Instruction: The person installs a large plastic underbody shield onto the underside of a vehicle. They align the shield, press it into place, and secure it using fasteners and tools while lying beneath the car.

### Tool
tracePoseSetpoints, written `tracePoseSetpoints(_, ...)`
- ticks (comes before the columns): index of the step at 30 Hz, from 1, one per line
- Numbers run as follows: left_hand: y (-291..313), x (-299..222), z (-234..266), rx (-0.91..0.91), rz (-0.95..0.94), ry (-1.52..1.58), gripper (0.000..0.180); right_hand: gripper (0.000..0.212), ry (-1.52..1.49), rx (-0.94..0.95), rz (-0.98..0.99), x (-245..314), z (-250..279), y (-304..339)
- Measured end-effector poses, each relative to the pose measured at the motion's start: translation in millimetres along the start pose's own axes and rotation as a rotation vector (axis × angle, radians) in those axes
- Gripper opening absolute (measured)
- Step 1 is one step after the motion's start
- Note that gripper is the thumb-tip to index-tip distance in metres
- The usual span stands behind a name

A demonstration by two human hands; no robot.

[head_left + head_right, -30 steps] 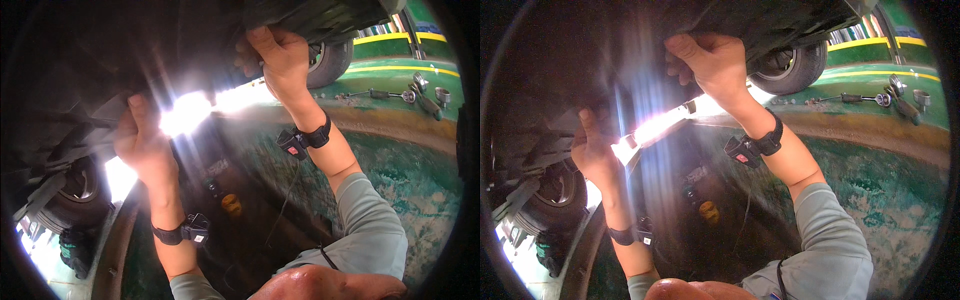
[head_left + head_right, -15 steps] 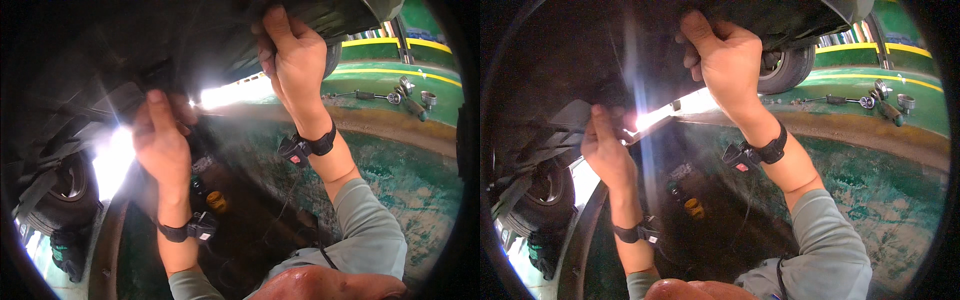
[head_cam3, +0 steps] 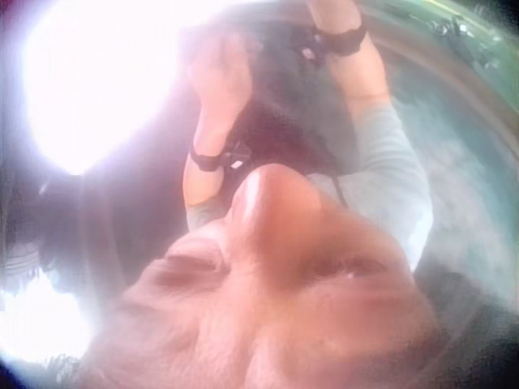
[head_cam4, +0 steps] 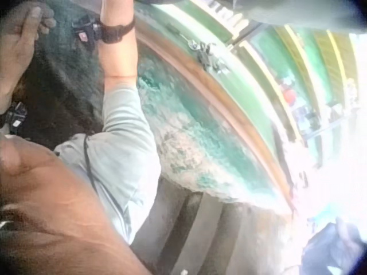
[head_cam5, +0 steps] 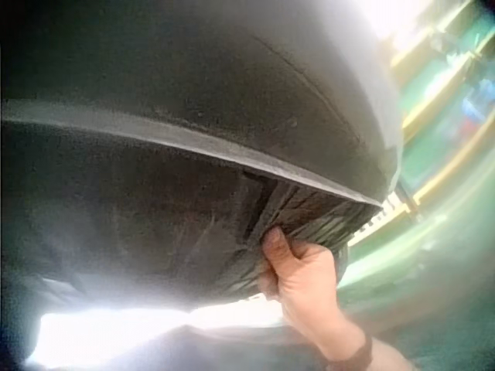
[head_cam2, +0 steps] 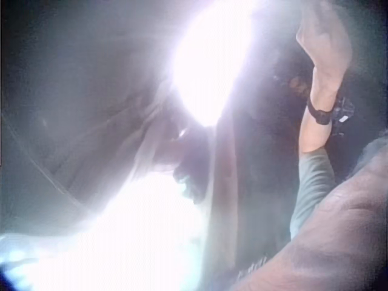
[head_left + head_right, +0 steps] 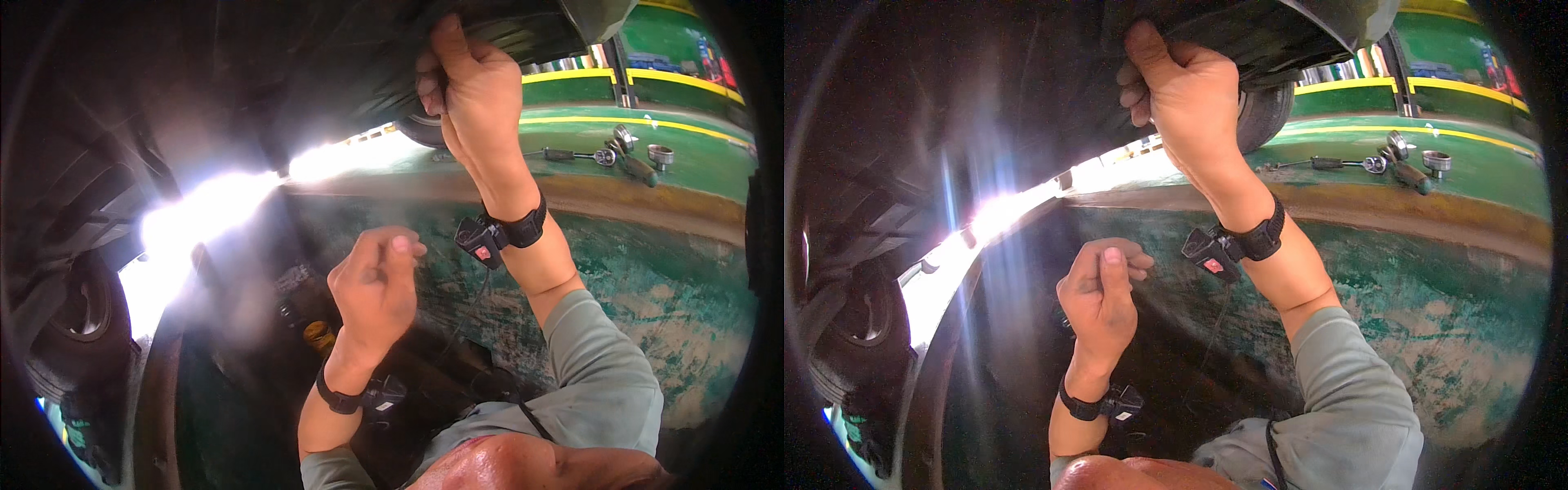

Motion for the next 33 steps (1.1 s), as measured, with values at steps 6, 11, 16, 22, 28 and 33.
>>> tracePoseSetpoints(6,-17.1,8.3,65.3,-0.382,0.074,-0.202,0.029,0.046,0.058,0.104,-0.091,5.2,7.8,3.6)
tracePoseSetpoints(11,-39.9,-23.4,122.4,-0.44,-0.358,-1.268,0.034,0.043,0.26,0.134,-0.213,-21.0,48.0,5.7)
tracePoseSetpoints(16,-57.6,-43.6,106.8,-0.404,-0.274,-0.986,0.036,0.045,0.56,0.074,-0.266,-3.0,45.5,8.7)
tracePoseSetpoints(22,-79.6,-68.9,58.5,-0.257,-0.189,-0.764,0.03,0.053,0.502,-0.065,-0.192,11.7,57.0,-2.9)
tracePoseSetpoints(28,-117.8,-104.2,-4.1,-0.243,-0.044,-0.687,0.041,0.058,0.745,0.069,-0.096,-12.2,38.2,-4.5)
tracePoseSetpoints(33,-125.8,-103.7,-1.4,-0.429,-0.097,-0.677,0.051,0.055,0.39,0.09,-0.114,-10.8,33.2,7.7)
Point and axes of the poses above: each hand's wrist, its own y-axis away from the middle knuckle, its own z-axis out of the back of the hand, x = y × z, the point moved 5 cm from there along -y, towards the middle knuckle, and after that the axes turned 9 degrees about x, right-handed, at the moved point
